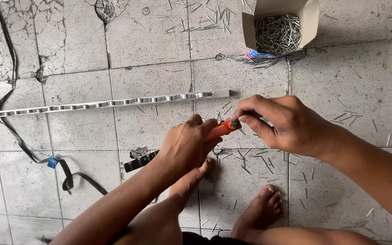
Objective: Using a manual hand riveter to attach rivets to a long aluminum strip on the floor.
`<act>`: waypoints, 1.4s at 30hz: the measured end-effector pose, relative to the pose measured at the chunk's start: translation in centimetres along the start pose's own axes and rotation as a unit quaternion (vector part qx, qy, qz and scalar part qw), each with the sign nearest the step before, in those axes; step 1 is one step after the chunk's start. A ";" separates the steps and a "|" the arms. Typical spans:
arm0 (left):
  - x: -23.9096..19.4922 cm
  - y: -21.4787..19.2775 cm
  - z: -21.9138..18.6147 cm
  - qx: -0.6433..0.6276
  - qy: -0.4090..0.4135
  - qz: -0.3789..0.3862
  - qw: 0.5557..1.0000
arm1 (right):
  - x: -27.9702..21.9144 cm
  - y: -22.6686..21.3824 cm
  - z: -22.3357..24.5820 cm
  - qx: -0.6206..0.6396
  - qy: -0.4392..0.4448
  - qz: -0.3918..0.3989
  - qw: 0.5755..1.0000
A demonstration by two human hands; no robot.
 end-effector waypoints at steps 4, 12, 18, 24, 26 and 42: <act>0.5 0.6 -0.1 0.001 0.013 -0.017 1.000 | 0.0 0.2 -0.1 0.010 -0.003 0.012 1.000; 0.7 1.6 0.4 0.021 0.009 -0.011 1.000 | -0.1 0.4 -0.5 0.009 0.003 0.027 1.000; 0.3 1.2 0.0 0.004 0.010 -0.006 1.000 | -0.2 0.6 -0.7 -0.004 0.012 0.034 0.999; 0.3 2.4 0.5 -0.001 0.040 -0.022 0.999 | 0.3 1.0 -0.2 0.000 0.017 0.042 0.999; 0.4 2.6 0.6 -0.002 0.045 -0.017 0.999 | 0.1 1.1 -0.9 -0.002 0.013 0.046 0.999; 1.7 -3.3 -1.8 -0.130 0.005 -0.133 0.983 | -4.4 14.0 -11.1 -0.036 0.177 0.213 0.960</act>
Point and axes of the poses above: each hand's wrist, its own x-axis towards the middle knuckle, its own y-axis out of the palm, z = x × y, the point moved 8 cm from there along x, towards the middle knuckle, and after that the axes turned 9 degrees about x, right-handed, at the moved point
